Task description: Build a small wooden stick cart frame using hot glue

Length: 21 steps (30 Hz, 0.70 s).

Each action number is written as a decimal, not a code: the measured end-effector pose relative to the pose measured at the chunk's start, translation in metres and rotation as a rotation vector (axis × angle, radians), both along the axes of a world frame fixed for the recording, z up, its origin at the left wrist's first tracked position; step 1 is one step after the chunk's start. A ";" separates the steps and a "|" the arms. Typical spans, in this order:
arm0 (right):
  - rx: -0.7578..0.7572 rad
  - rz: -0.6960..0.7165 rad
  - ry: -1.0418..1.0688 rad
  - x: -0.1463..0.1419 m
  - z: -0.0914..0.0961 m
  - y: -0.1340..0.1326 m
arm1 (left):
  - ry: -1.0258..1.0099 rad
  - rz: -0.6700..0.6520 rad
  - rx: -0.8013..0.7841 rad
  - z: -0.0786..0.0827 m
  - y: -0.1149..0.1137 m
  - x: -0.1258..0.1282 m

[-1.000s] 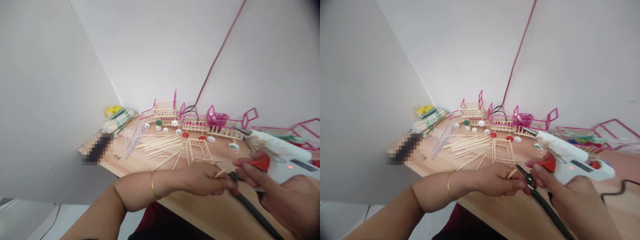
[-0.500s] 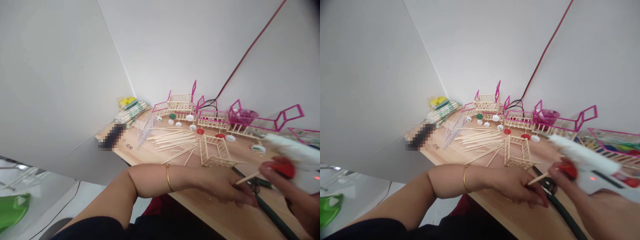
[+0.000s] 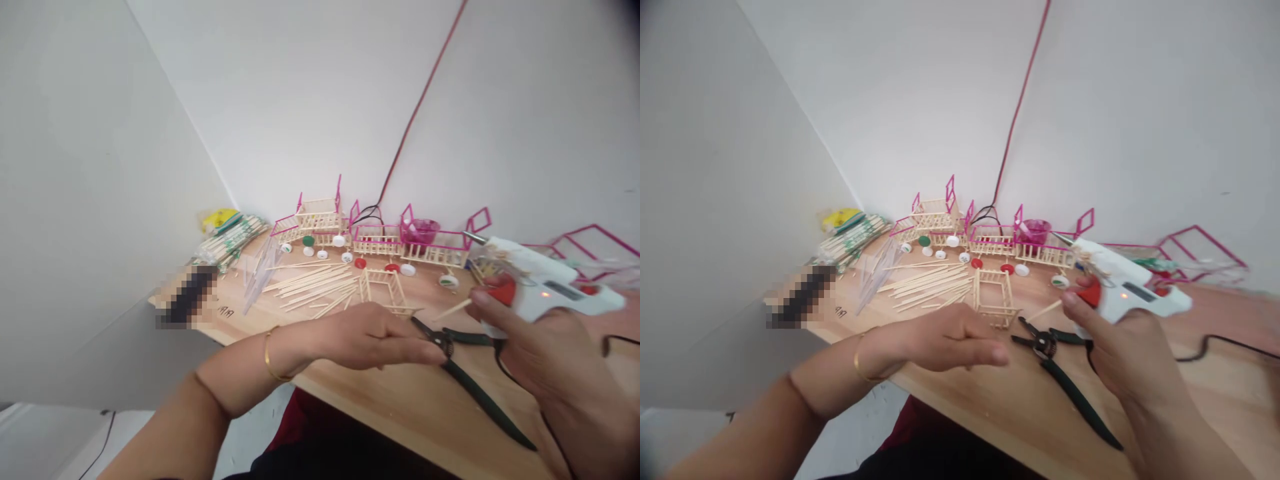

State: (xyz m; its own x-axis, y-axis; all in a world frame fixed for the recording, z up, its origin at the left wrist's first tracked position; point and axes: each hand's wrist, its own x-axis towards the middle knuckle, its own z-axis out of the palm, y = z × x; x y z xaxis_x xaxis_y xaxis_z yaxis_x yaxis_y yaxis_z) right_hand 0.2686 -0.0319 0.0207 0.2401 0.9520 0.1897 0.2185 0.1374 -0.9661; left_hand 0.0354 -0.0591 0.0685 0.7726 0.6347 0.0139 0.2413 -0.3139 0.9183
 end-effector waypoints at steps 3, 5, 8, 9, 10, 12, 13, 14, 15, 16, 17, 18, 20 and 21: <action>0.010 0.052 0.182 0.000 -0.006 0.004 | 0.065 0.050 0.053 0.004 -0.013 -0.024; 0.021 0.116 0.240 0.001 -0.008 0.006 | 0.137 -0.040 -0.015 0.001 -0.021 -0.042; 0.023 0.176 0.306 -0.001 -0.008 0.004 | 0.207 0.066 0.018 -0.010 -0.027 -0.066; 0.013 0.187 0.325 -0.002 -0.007 0.003 | 0.239 0.165 0.058 -0.015 -0.028 -0.071; 0.004 0.196 0.344 -0.003 -0.006 0.002 | 0.257 0.258 0.126 -0.019 -0.027 -0.075; 0.001 0.207 0.373 -0.004 -0.005 0.001 | 0.280 0.416 0.275 -0.025 -0.025 -0.078; 0.001 0.208 0.378 -0.005 -0.006 0.002 | 0.284 0.449 0.337 -0.027 -0.024 -0.078; 0.003 0.207 0.380 -0.005 -0.006 0.002 | 0.281 0.444 0.384 -0.028 -0.022 -0.076; 0.005 0.205 0.377 -0.004 -0.008 0.003 | 0.267 0.411 0.415 -0.029 -0.022 -0.075; 0.005 0.203 0.373 -0.004 -0.009 0.004 | 0.245 0.368 0.426 -0.029 -0.021 -0.073; -0.001 0.199 0.363 -0.003 -0.011 0.005 | 0.213 0.325 0.417 -0.030 -0.021 -0.070; -0.001 0.195 0.354 -0.002 -0.013 0.006 | 0.177 0.312 0.392 -0.030 -0.022 -0.067; -0.004 0.140 0.310 -0.001 -0.015 0.007 | 0.131 0.327 0.262 -0.033 -0.023 -0.061; -0.001 0.118 0.303 0.000 -0.016 0.007 | 0.113 0.318 0.223 -0.034 -0.023 -0.058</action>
